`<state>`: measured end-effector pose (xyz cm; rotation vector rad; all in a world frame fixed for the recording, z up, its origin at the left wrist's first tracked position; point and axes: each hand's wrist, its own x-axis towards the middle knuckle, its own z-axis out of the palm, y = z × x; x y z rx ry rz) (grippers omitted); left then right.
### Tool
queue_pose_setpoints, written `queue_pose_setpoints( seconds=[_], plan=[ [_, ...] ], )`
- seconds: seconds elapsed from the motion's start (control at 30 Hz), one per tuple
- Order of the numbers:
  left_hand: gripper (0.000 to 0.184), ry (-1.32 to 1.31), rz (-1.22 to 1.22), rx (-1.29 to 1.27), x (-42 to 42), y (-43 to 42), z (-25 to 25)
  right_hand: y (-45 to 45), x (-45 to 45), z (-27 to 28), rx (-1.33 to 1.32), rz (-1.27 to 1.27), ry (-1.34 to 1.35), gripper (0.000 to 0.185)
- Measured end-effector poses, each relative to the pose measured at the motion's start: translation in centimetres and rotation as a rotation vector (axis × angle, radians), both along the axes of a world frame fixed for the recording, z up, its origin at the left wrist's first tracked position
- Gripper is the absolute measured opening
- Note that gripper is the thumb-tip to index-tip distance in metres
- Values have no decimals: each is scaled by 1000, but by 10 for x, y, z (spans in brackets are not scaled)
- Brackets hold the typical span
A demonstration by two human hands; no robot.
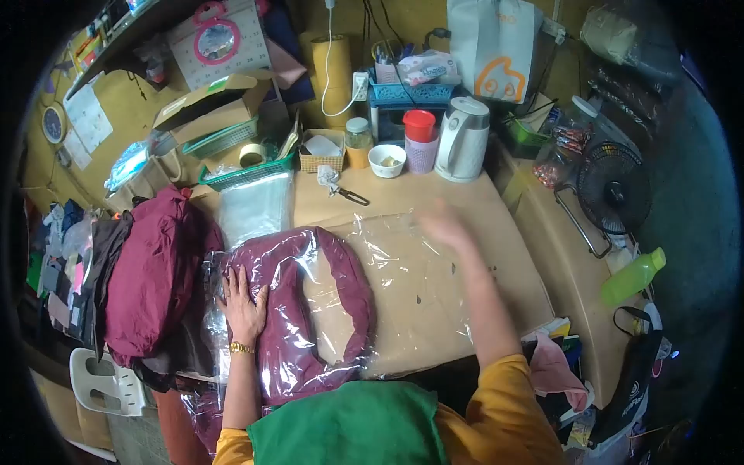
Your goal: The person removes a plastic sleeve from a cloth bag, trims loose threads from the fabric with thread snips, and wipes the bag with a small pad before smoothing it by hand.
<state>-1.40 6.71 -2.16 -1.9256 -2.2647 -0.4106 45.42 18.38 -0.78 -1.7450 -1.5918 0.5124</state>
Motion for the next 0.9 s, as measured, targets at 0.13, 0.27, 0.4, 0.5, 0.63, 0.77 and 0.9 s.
queue_pose_setpoints(
  seconds=[0.13,0.27,0.4,0.5,0.63,0.77,0.9],
  plan=[
    [75,9,8,-1,-1,0,2,-21,-47,9,-362,206,125,27],
    [74,26,-2,-18,0,-1,0,26,89,-35,149,-356,-163,20],
    [75,10,12,-25,4,1,3,-28,29,47,335,-214,-89,28],
    [74,11,3,-23,4,1,3,-63,-75,58,369,289,-430,42],
    [73,16,-9,-7,2,1,0,-37,-43,0,181,233,-674,41],
    [73,33,-2,5,3,2,-1,-25,67,-4,68,-200,-550,52],
    [73,24,-6,11,5,2,0,-79,15,56,-727,-35,-116,53]
  ],
)
